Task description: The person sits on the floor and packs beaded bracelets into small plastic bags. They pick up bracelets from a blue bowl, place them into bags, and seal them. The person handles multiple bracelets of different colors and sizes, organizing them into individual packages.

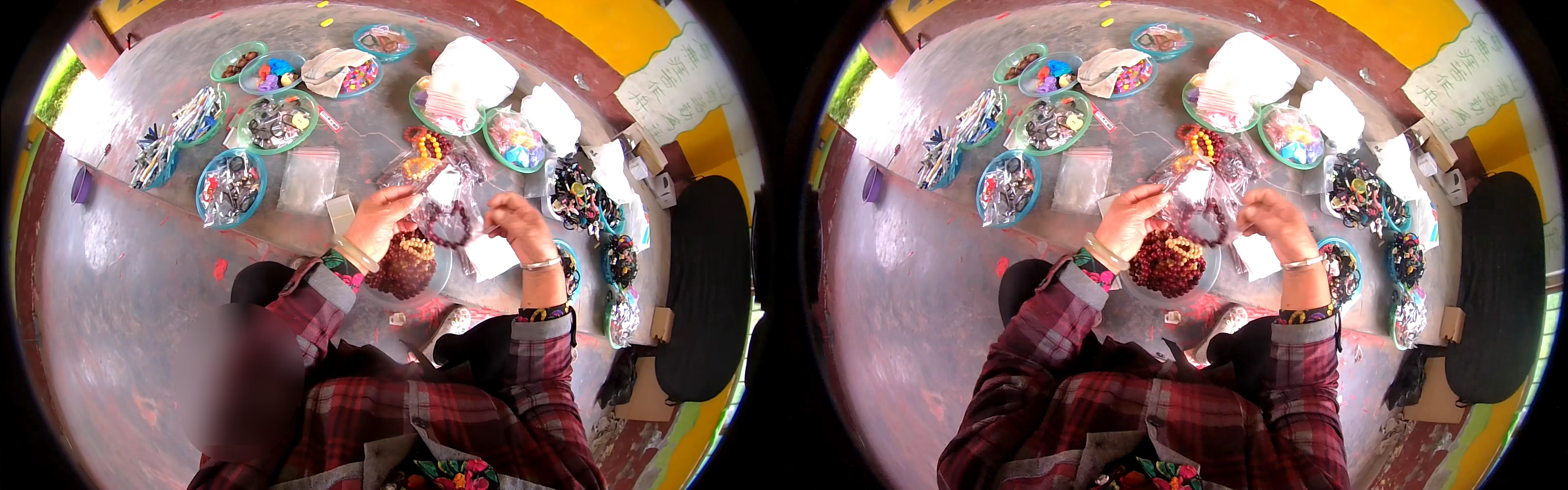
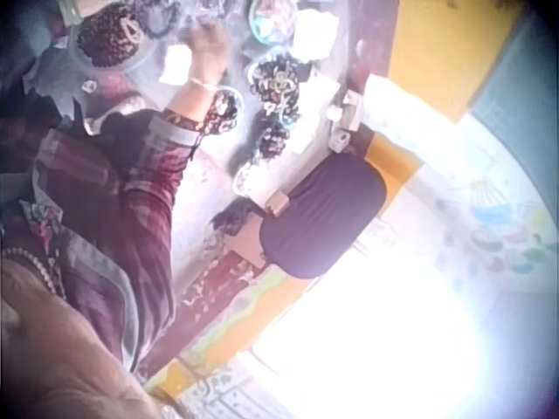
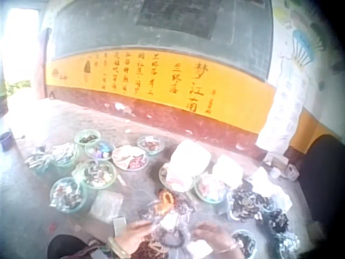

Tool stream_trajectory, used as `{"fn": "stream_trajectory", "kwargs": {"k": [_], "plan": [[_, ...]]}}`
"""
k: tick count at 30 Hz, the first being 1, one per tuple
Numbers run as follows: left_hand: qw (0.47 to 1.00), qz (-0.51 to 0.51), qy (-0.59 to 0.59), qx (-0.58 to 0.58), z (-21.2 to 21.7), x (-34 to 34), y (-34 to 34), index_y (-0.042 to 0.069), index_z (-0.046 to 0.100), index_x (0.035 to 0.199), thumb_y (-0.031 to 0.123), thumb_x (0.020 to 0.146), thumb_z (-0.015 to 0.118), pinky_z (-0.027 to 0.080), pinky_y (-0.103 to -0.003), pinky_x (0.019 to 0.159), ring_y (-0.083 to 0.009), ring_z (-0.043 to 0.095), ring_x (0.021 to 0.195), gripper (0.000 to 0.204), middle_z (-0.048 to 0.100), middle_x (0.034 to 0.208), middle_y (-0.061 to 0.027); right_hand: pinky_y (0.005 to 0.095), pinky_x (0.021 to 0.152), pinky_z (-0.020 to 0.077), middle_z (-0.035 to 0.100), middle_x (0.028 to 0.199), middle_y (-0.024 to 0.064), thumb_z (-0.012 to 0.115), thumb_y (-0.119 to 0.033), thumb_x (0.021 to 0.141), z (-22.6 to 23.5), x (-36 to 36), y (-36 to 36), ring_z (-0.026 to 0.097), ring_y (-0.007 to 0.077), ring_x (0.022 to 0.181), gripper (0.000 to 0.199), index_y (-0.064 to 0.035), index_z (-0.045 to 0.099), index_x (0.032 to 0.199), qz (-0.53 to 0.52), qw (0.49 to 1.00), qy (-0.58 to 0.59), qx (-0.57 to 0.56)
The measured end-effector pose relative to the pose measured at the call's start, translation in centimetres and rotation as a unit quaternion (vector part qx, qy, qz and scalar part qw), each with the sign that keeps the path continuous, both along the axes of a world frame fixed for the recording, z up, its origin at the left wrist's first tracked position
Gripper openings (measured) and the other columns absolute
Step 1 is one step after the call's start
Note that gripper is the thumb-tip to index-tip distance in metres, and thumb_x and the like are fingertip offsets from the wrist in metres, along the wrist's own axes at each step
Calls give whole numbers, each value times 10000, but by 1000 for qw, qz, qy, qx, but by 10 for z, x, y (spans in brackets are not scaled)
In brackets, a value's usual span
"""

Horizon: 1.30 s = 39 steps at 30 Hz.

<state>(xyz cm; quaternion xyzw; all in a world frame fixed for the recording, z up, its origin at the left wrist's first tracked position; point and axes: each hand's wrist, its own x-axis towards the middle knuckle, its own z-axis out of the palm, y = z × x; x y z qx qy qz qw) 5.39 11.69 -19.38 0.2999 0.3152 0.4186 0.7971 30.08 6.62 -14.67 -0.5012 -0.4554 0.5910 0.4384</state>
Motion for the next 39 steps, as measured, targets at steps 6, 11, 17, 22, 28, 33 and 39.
{"fn": "stream_trajectory", "kwargs": {"k": [6, 11, 17, 22, 28, 33, 39], "plan": [[892, -74, 310, 322, 6, -17, 1, -11, 622, 1005, 89, 832, 592, 478, -229, 596, -103, 568, 666, 202, 555, 801, -35, 268, 670, 476, 587, 846, 71, 660, -300, 798, -54, -31, 14, 581, 147, 762, 655, -57, 336, 1314, 119, 981, -102, -115], [803, -71, 387, 447, -9, -21, 1, -6, 629, 992, 98, 829, 565, 459, -262, 577, -149, 568, 612, 204, 536, 746, -68, 257, 724, 482, 604, 947, 44, 625, -318, 823, -56, -42, 18, 597, 142, 815, 530, -89, 440, 1264, 158, 975, -55, -147], [813, -102, 389, 421, -8, -22, 0, -2, 627, 1000, 105, 839, 557, 473, -266, 595, -158, 574, 637, 205, 541, 770, -84, 235, 622, 453, 641, 870, 55, 610, -328, 829, -53, -46, 18, 583, 113, 791, 391, -85, 594, 1135, 140, 968, -197, -64], [860, -111, 347, 356, -17, -25, 2, 4, 629, 1006, 87, 835, 565, 488, -259, 622, -151, 581, 669, 200, 544, 818, -70, 243, 567, 441, 622, 795, 50, 602, -332, 835, -52, -49, 16, 555, 103, 699, 357, -64, 627, 1069, 114, 972, -205, -10], [883, -109, 326, 320, -5, -29, 1, -10, 632, 958, 61, 804, 588, 487, -251, 632, -134, 584, 677, 175, 577, 805, -56, 225, 542, 426, 601, 743, 46, 612, -189, 841, -59, -49, 16, 529, 91, 625, 195, -5, 661, 883, 57, 966, -222, 117], [884, -80, 362, 284, -6, -32, 4, -33, 637, 866, 79, 796, 604, 490, -247, 615, -121, 592, 673, 136, 622, 782, -70, 212, 520, 420, 604, 734, 39, 605, -135, 841, -51, -56, 15, 515, 83, 576, 162, 18, 653, 856, 34, 981, -175, 70], [916, -33, 316, 245, 11, -27, -3, -41, 630, 791, 98, 803, 588, 489, -265, 526, -153, 589, 609, 146, 606, 731, -105, 199, 495, 418, 612, 719, 37, 606, -146, 842, -40, -56, 12, 526, 71, 573, 162, 8, 651, 867, 24, 989, -137, 57]]}}
